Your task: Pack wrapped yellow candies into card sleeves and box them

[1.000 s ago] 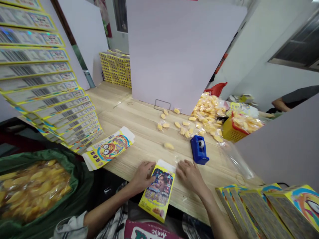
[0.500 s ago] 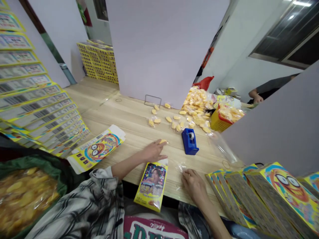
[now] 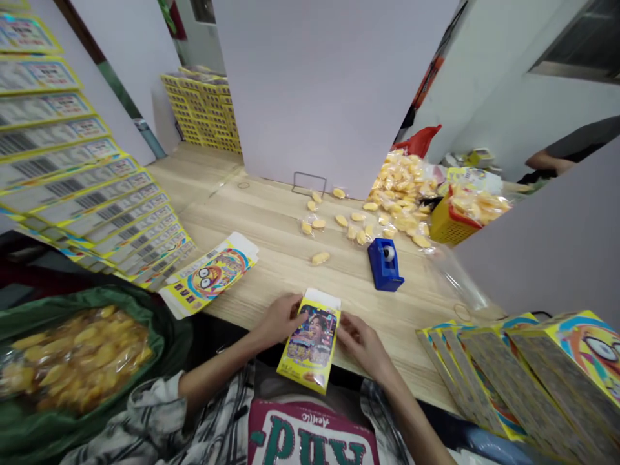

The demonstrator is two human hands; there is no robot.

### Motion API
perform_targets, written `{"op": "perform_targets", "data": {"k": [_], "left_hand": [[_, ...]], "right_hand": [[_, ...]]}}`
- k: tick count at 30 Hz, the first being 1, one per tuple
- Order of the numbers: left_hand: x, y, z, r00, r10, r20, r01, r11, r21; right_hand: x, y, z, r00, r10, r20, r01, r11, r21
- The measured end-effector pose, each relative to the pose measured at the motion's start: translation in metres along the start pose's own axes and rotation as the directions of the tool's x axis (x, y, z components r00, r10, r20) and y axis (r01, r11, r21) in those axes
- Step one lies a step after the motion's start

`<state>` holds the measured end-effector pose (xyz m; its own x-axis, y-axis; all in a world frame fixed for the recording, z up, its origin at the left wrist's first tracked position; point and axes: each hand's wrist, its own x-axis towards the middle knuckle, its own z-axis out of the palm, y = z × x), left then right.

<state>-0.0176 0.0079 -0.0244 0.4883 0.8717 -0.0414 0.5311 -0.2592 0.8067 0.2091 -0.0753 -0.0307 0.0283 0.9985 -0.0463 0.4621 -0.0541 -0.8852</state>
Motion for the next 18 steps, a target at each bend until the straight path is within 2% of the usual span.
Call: {"op": "perform_targets", "data": {"k": [2, 4, 7, 9, 11, 13, 16, 18], "left_hand": [[-0.009, 0.003, 0.01, 0.996, -0.009, -0.084, -0.004, 0.988, -0.154], [-0.016, 0.005, 0.018, 0.989, -0.054, -0.141, 0.006, 0.947, -0.32], [-0.028, 0.003, 0.024, 0.991, -0.09, -0.099, 0.026, 0.853, -0.522], [-0.037, 0.002, 0.025, 0.996, -0.075, -0.045, 0.032, 0.791, -0.611], [-0.043, 0.002, 0.025, 0.998, -0.056, 0.003, 0.045, 0.751, -0.658], [-0.046, 0.003, 0.024, 0.999, -0.051, 0.014, 0.048, 0.774, -0.631], [-0.041, 0.007, 0.025, 0.997, -0.056, -0.051, 0.02, 0.845, -0.535], [-0.035, 0.008, 0.027, 0.992, -0.098, -0.078, 0.037, 0.826, -0.562]], "right_hand": [[0.012, -0.002, 0.02, 0.996, -0.06, -0.072, 0.063, 0.997, 0.041], [0.014, -0.003, 0.031, 0.99, -0.046, -0.13, 0.069, 0.982, 0.174], [0.005, -0.004, 0.036, 0.995, 0.036, -0.098, 0.009, 0.906, 0.424], [-0.005, -0.005, 0.035, 0.996, 0.055, -0.064, -0.017, 0.875, 0.485], [-0.012, -0.006, 0.033, 0.998, 0.049, -0.038, -0.025, 0.879, 0.476], [-0.015, -0.007, 0.03, 0.999, 0.035, -0.035, -0.017, 0.906, 0.423], [-0.012, -0.008, 0.027, 0.996, 0.014, -0.088, 0.017, 0.938, 0.345], [-0.008, -0.008, 0.027, 0.989, 0.032, -0.143, 0.025, 0.923, 0.383]]}}
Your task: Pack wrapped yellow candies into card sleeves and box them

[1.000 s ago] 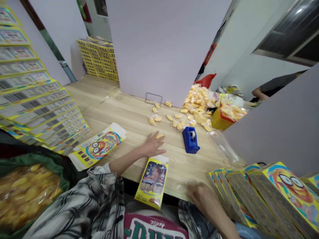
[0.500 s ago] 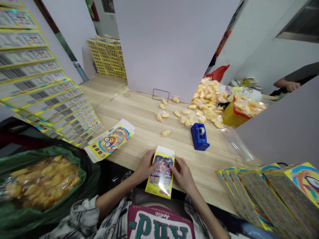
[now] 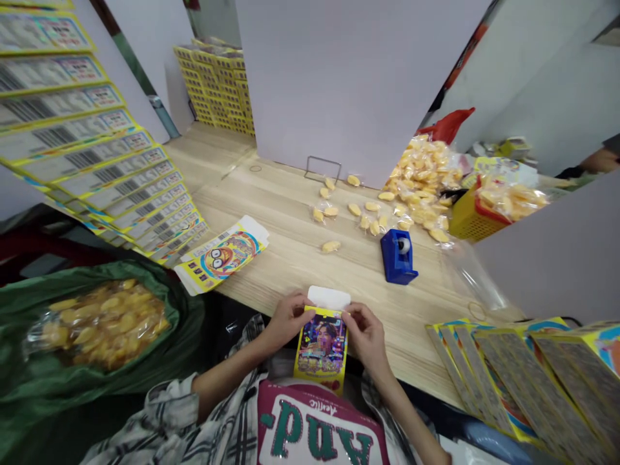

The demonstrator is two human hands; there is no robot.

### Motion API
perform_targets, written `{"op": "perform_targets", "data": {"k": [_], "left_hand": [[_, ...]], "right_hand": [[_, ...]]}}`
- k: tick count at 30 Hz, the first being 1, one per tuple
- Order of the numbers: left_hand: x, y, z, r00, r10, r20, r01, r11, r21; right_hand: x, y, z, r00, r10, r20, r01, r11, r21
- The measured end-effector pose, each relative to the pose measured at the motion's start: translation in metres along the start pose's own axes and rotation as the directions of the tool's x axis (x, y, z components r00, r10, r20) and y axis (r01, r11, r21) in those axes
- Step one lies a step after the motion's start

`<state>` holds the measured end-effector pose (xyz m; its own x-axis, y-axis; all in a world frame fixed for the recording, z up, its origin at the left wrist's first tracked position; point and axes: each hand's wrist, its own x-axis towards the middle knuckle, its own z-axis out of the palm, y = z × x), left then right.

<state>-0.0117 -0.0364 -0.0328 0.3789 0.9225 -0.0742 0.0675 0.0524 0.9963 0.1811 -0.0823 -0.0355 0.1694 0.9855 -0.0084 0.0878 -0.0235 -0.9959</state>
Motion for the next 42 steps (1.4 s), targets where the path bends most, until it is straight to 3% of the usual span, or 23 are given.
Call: {"op": "perform_targets", "data": {"k": [3, 5, 8, 13, 17, 23, 26, 31, 36, 39, 42], "left_hand": [[0.006, -0.002, 0.001, 0.999, -0.051, -0.013, 0.049, 0.99, -0.128], [0.009, -0.002, -0.003, 0.997, -0.042, 0.067, 0.052, 0.987, -0.154], [0.01, 0.005, -0.012, 0.982, -0.046, 0.181, 0.062, 0.995, -0.079], [0.007, 0.019, -0.016, 0.981, -0.016, 0.194, -0.001, 0.996, 0.091], [0.007, 0.024, -0.015, 0.984, -0.031, 0.174, 0.005, 0.989, 0.146], [0.022, 0.028, -0.022, 0.963, -0.108, 0.247, 0.127, 0.99, -0.065], [0.025, 0.031, -0.025, 0.961, -0.099, 0.259, 0.114, 0.993, -0.044], [0.015, 0.035, -0.021, 0.948, 0.043, 0.314, -0.063, 0.997, 0.053], [0.005, 0.03, -0.011, 0.937, 0.176, 0.303, -0.236, 0.956, 0.176], [0.004, 0.023, -0.005, 0.945, 0.193, 0.266, -0.232, 0.965, 0.122], [0.004, 0.017, 0.0, 0.957, 0.119, 0.263, -0.106, 0.992, -0.066]], "right_hand": [[0.004, -0.001, -0.001, 0.999, 0.042, -0.007, -0.041, 0.994, 0.098], [0.006, -0.004, -0.004, 0.996, 0.063, 0.069, -0.069, 0.994, 0.084], [0.007, -0.01, -0.01, 0.988, 0.059, 0.144, -0.064, 0.998, 0.03], [0.008, -0.019, -0.012, 0.977, 0.052, 0.205, -0.044, 0.998, -0.04], [0.009, -0.027, -0.011, 0.967, -0.028, 0.255, 0.094, 0.963, -0.252], [0.025, -0.043, -0.012, 0.964, -0.058, 0.259, 0.16, 0.905, -0.394], [0.029, -0.047, -0.013, 0.958, -0.018, 0.287, 0.117, 0.936, -0.333], [0.017, -0.046, -0.017, 0.954, 0.036, 0.297, 0.004, 0.991, -0.134], [-0.002, -0.037, -0.011, 0.986, -0.016, 0.167, 0.029, 0.997, -0.074], [-0.009, -0.03, -0.006, 0.994, -0.06, 0.097, 0.064, 0.997, -0.039], [-0.013, -0.022, -0.005, 0.998, -0.026, 0.057, 0.025, 0.999, 0.023]]}}
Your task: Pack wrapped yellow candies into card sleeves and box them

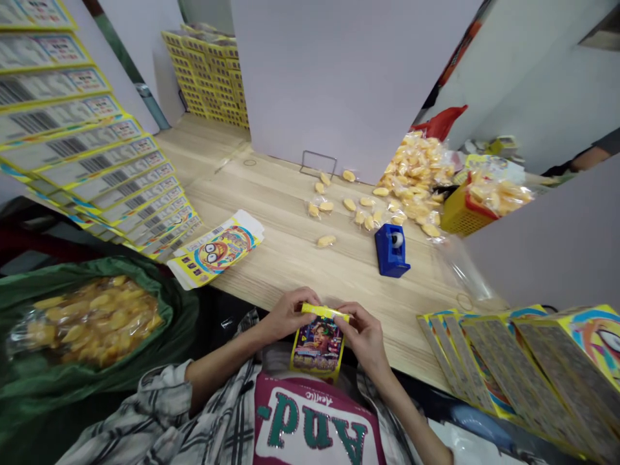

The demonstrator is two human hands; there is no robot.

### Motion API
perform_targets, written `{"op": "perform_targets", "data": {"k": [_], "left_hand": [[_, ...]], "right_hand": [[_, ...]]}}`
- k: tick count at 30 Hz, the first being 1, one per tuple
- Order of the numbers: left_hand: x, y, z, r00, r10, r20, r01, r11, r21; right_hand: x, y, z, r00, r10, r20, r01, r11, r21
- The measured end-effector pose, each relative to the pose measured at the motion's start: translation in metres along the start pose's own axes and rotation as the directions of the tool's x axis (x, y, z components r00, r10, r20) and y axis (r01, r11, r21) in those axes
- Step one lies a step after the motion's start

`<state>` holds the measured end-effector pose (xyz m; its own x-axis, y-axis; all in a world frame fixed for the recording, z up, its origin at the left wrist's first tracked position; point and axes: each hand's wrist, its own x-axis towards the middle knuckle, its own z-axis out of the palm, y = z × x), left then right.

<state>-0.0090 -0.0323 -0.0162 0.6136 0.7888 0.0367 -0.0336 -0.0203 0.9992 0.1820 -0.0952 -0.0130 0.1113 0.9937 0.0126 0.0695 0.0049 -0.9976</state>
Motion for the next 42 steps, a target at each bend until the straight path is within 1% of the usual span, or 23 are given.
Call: {"op": "perform_targets", "data": {"k": [2, 4, 7, 10, 13, 15, 17, 20, 22, 24, 26, 29, 35, 39, 41, 42], "left_hand": [[0.001, -0.004, 0.003, 0.997, -0.076, 0.013, 0.077, 0.987, -0.138], [0.002, -0.008, 0.006, 0.994, -0.104, 0.016, 0.105, 0.974, -0.199], [0.005, -0.013, 0.007, 0.999, -0.041, -0.013, 0.038, 0.982, -0.184], [0.008, -0.013, 0.005, 1.0, 0.006, -0.024, -0.009, 0.992, -0.123], [0.011, -0.011, 0.003, 1.0, 0.019, 0.003, -0.019, 0.999, -0.045], [0.012, -0.01, 0.002, 0.999, 0.029, 0.038, -0.029, 0.999, -0.017], [0.013, -0.01, 0.002, 0.998, 0.035, 0.057, -0.034, 0.999, -0.024], [0.014, -0.012, 0.002, 0.999, 0.021, 0.047, -0.02, 1.0, -0.024], [0.016, -0.012, 0.001, 0.997, 0.013, 0.073, -0.013, 1.0, 0.002], [0.018, -0.011, -0.002, 0.993, 0.01, 0.115, -0.013, 1.0, 0.019], [0.019, -0.011, -0.003, 0.991, 0.007, 0.131, -0.009, 1.0, 0.014], [0.019, -0.012, -0.003, 0.993, -0.013, 0.116, 0.014, 1.0, -0.016], [0.016, -0.015, 0.003, 0.995, -0.045, 0.085, 0.053, 0.995, -0.089], [0.012, -0.013, 0.006, 0.996, -0.06, 0.07, 0.065, 0.995, -0.08], [0.01, -0.012, 0.009, 0.997, -0.071, 0.045, 0.075, 0.992, -0.104], [0.009, -0.012, 0.011, 0.996, -0.089, 0.021, 0.091, 0.985, -0.144]], "right_hand": [[-0.001, 0.005, -0.001, 0.998, 0.047, -0.039, -0.044, 0.997, 0.067], [-0.002, 0.009, -0.001, 0.994, 0.083, -0.075, -0.074, 0.99, 0.118], [-0.004, 0.013, 0.001, 0.992, 0.083, -0.099, -0.07, 0.989, 0.126], [-0.006, 0.015, 0.004, 0.99, 0.076, -0.117, -0.056, 0.984, 0.166], [-0.008, 0.014, 0.005, 0.988, 0.084, -0.133, -0.057, 0.978, 0.2], [-0.009, 0.014, 0.005, 0.989, 0.078, -0.126, -0.057, 0.984, 0.166], [-0.01, 0.014, 0.004, 0.99, 0.075, -0.123, -0.058, 0.988, 0.14], [-0.01, 0.014, 0.005, 0.987, 0.09, -0.135, -0.067, 0.984, 0.166], [-0.01, 0.014, 0.005, 0.985, 0.096, -0.142, -0.07, 0.981, 0.178], [-0.01, 0.014, 0.006, 0.986, 0.097, -0.138, -0.076, 0.986, 0.15], [-0.01, 0.014, 0.007, 0.986, 0.1, -0.132, -0.087, 0.991, 0.101], [-0.012, 0.014, 0.008, 0.983, 0.102, -0.151, -0.088, 0.991, 0.097], [-0.016, 0.016, 0.011, 0.973, 0.168, -0.159, -0.128, 0.964, 0.233], [-0.016, 0.015, 0.009, 0.969, 0.203, -0.143, -0.158, 0.948, 0.276], [-0.014, 0.015, 0.007, 0.966, 0.207, -0.158, -0.155, 0.945, 0.288], [-0.014, 0.014, 0.006, 0.964, 0.208, -0.164, -0.154, 0.943, 0.295]]}}
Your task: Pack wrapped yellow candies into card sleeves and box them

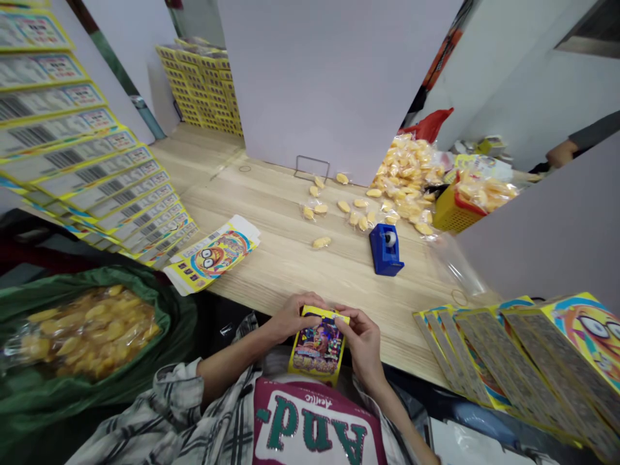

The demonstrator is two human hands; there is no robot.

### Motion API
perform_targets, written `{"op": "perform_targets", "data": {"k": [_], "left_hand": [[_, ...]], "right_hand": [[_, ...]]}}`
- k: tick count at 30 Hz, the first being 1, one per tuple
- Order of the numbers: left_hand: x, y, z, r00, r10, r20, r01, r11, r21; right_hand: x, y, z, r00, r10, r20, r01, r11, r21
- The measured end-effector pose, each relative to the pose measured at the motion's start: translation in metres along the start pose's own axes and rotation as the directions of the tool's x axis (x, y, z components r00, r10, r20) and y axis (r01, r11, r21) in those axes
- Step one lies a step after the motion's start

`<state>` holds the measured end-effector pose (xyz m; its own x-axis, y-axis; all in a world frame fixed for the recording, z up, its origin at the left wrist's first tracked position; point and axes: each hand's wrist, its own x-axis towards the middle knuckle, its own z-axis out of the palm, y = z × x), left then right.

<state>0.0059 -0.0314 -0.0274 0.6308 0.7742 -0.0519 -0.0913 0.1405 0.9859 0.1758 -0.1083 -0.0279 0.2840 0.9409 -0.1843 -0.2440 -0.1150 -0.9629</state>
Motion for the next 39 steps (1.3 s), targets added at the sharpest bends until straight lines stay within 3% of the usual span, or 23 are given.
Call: {"op": "perform_targets", "data": {"k": [5, 8, 11, 13, 15, 17, 20, 23, 31, 36, 39], "left_hand": [[-0.007, -0.003, 0.009, 0.987, -0.157, -0.027, 0.148, 0.967, -0.208], [-0.011, -0.003, 0.011, 0.986, -0.162, -0.045, 0.154, 0.978, -0.142], [-0.007, 0.0, 0.006, 0.978, -0.17, -0.121, 0.158, 0.982, -0.103], [-0.001, 0.005, 0.0, 0.967, -0.205, -0.153, 0.188, 0.975, -0.121], [0.007, 0.013, -0.006, 0.959, -0.228, -0.168, 0.209, 0.97, -0.128], [0.013, 0.021, -0.012, 0.961, -0.222, -0.166, 0.206, 0.973, -0.105], [0.017, 0.029, -0.02, 0.974, -0.201, -0.105, 0.198, 0.98, -0.034], [0.018, 0.03, -0.028, 0.983, -0.178, -0.049, 0.179, 0.983, 0.034], [0.015, 0.02, -0.036, 0.982, -0.18, -0.063, 0.182, 0.983, 0.025], [0.018, 0.025, -0.033, 0.965, -0.259, -0.043, 0.257, 0.966, -0.044], [0.022, 0.03, -0.031, 0.96, -0.281, -0.019, 0.279, 0.959, -0.056]], "right_hand": [[-0.002, 0.0, -0.001, 1.0, -0.022, -0.014, 0.022, 1.0, 0.021], [0.0, 0.001, 0.0, 0.997, -0.064, 0.039, 0.063, 0.998, 0.005], [0.022, -0.006, -0.01, 0.983, -0.164, 0.079, 0.173, 0.979, -0.111], [0.05, -0.018, -0.028, 0.948, -0.311, -0.065, 0.286, 0.925, -0.251], [0.082, -0.034, -0.052, 0.847, -0.456, -0.274, 0.338, 0.859, -0.383], [0.114, -0.048, -0.074, 0.776, -0.481, -0.409, 0.3, 0.851, -0.432], [0.149, -0.057, -0.093, 0.822, -0.392, -0.412, 0.218, 0.887, -0.408], [0.166, -0.056, -0.094, 0.871, -0.34, -0.354, 0.196, 0.902, -0.385], [0.169, -0.04, -0.08, 0.767, -0.394, -0.507, 0.251, 0.911, -0.327], [0.165, -0.035, -0.085, 0.825, -0.263, -0.501, 0.208, 0.964, -0.165], [0.155, -0.03, -0.089, 0.84, -0.26, -0.477, 0.227, 0.966, -0.128]]}}
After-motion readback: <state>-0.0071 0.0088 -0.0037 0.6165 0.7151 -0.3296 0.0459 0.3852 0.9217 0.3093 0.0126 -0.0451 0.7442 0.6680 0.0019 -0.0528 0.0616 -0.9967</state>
